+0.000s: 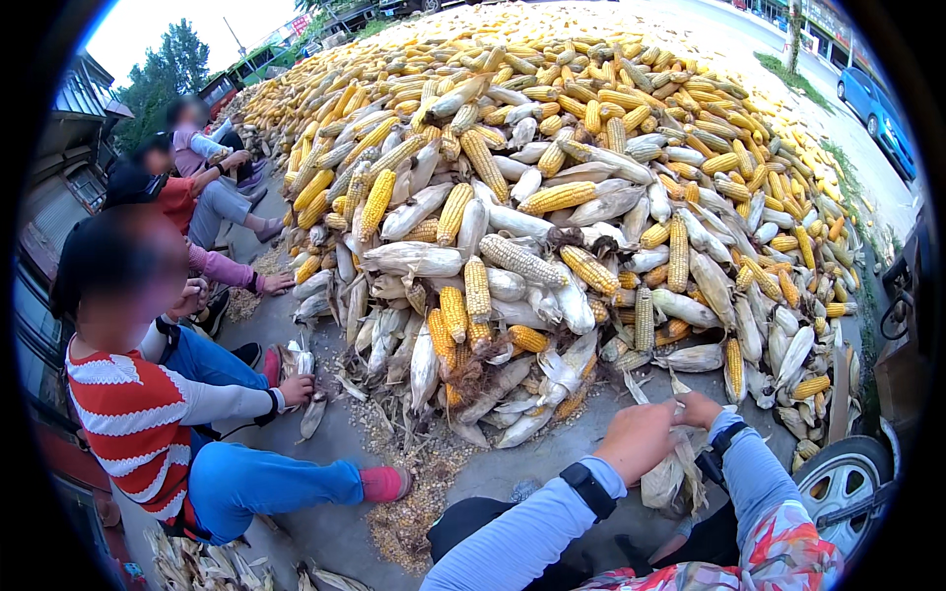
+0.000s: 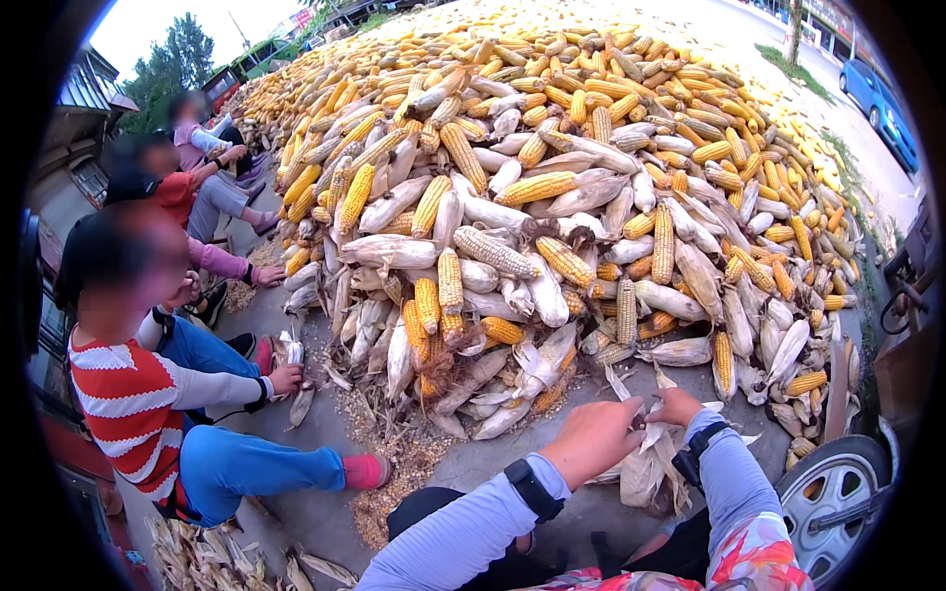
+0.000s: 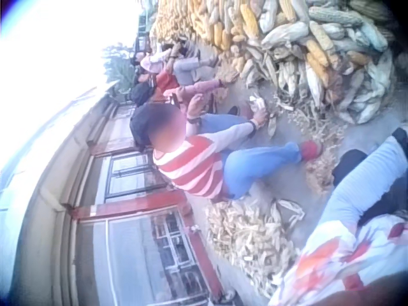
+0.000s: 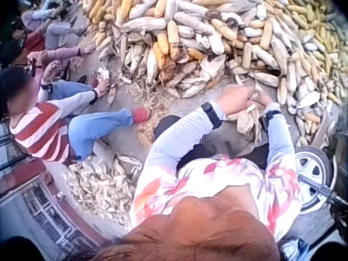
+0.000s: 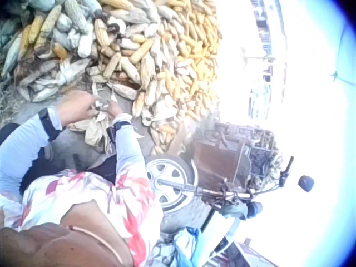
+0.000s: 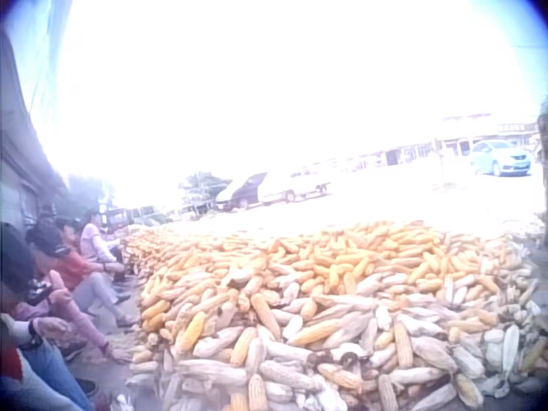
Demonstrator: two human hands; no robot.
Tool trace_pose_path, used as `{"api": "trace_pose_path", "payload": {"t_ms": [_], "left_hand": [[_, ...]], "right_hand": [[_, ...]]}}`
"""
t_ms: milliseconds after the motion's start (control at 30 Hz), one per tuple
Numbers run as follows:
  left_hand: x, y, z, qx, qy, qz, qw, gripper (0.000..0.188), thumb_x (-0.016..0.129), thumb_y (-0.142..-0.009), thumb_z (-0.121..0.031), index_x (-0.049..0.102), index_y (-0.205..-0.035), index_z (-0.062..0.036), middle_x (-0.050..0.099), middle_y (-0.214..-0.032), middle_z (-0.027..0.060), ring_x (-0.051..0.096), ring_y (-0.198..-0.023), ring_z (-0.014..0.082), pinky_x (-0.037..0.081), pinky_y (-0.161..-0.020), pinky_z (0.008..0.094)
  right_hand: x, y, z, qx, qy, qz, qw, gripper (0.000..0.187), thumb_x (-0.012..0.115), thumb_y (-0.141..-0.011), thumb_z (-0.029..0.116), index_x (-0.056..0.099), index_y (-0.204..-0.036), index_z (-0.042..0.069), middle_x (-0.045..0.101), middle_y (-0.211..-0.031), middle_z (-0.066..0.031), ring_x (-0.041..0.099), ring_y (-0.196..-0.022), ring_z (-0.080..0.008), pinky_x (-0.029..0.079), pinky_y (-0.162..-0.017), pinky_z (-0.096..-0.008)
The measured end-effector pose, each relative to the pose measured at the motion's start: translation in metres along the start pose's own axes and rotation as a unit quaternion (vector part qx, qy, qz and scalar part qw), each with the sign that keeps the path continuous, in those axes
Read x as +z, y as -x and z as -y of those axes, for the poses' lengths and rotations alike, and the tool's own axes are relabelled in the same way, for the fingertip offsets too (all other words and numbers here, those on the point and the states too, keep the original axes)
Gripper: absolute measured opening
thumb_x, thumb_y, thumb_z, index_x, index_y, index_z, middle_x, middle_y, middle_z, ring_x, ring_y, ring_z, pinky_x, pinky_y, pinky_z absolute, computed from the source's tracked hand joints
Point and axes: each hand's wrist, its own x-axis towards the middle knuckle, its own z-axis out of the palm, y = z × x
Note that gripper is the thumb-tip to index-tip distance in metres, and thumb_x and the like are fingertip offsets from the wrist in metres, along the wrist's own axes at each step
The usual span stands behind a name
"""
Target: The person sits on the ground next to a large pile of corn and shucks the cobs by hand. They pull back the husks to reveal the kernels and then discard the husks onto the ground.
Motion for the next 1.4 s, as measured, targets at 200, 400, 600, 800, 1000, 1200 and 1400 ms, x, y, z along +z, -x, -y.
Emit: {"api": "trace_pose_path", "payload": {"t_ms": [200,400,600,800,1000,1200,1400], "left_hand": [[-0.011,-0.013,0.003,-0.009,-0.023,0.026,0.999,0.033,0.061,-0.079,-0.028,0.054,-0.101,-0.0038,0.063,-0.080,0.0176,0.061,-0.081,0.0348,0.048,-0.069,0.0453],[-0.016,-0.001,0.022,-0.019,-0.002,-0.030,0.999,0.029,0.062,-0.077,-0.021,0.054,-0.095,-0.0012,0.062,-0.077,0.0180,0.061,-0.081,0.0354,0.048,-0.069,0.0450],[0.001,0.004,0.039,-0.024,0.010,-0.096,0.995,0.026,0.063,-0.071,-0.013,0.055,-0.092,0.0007,0.062,-0.080,0.0178,0.061,-0.082,0.0351,0.048,-0.072,0.0434],[-0.010,0.003,0.033,-0.032,0.010,-0.060,0.998,0.028,0.063,-0.073,-0.015,0.054,-0.095,-0.0010,0.062,-0.082,0.0181,0.060,-0.084,0.0347,0.047,-0.072,0.0443],[-0.030,0.004,0.027,-0.047,-0.034,-0.029,0.998,0.032,0.060,-0.080,-0.027,0.053,-0.099,-0.0018,0.063,-0.077,0.0185,0.062,-0.076,0.0350,0.049,-0.065,0.0447],[-0.034,-0.004,0.008,-0.066,-0.066,-0.015,0.996,0.039,0.060,-0.081,-0.029,0.055,-0.108,-0.0019,0.063,-0.086,0.0219,0.062,-0.082,0.0359,0.048,-0.071,0.0452],[-0.019,-0.016,0.032,-0.096,0.112,-0.186,0.971,0.062,0.059,-0.084,-0.035,0.042,-0.125,0.0083,0.057,-0.107,0.0279,0.059,-0.099,0.0354,0.046,-0.084,0.0386]], "right_hand": [[-0.066,-0.049,0.071,-0.131,-0.096,-0.311,0.936,0.039,0.063,-0.074,0.017,0.060,-0.109,-0.001,0.060,-0.104,-0.0220,0.057,-0.099,-0.0358,0.043,-0.089,-0.0381],[-0.098,-0.109,0.154,-0.216,-0.077,-0.402,0.887,0.044,0.061,-0.076,0.010,0.050,-0.117,0.000,0.054,-0.111,-0.0201,0.051,-0.106,-0.0354,0.040,-0.093,-0.0384],[-0.076,-0.163,0.151,-0.175,-0.099,-0.404,0.893,0.059,0.064,-0.074,0.007,0.041,-0.128,0.000,0.050,-0.118,-0.0222,0.048,-0.109,-0.0360,0.038,-0.094,-0.0388],[-0.086,-0.168,0.153,-0.156,-0.023,-0.482,0.862,0.047,0.068,-0.073,0.013,0.048,-0.114,0.001,0.050,-0.099,-0.0198,0.049,-0.095,-0.0387,0.041,-0.082,-0.0437],[-0.093,-0.155,0.164,-0.111,-0.154,-0.380,0.905,0.040,0.067,-0.075,0.032,0.062,-0.092,-0.004,0.063,-0.079,-0.0216,0.062,-0.078,-0.0354,0.048,-0.072,-0.0423],[-0.101,-0.065,0.145,-0.082,-0.651,-0.089,0.750,0.035,0.047,-0.093,0.037,0.057,-0.105,0.006,0.062,-0.081,-0.0056,0.057,-0.061,-0.0136,0.049,-0.049,-0.0261],[-0.094,0.023,0.146,-0.166,-0.757,0.011,0.632,0.043,0.037,-0.096,0.040,0.051,-0.113,0.003,0.063,-0.087,-0.0123,0.060,-0.065,-0.0190,0.051,-0.057,-0.0323]]}}
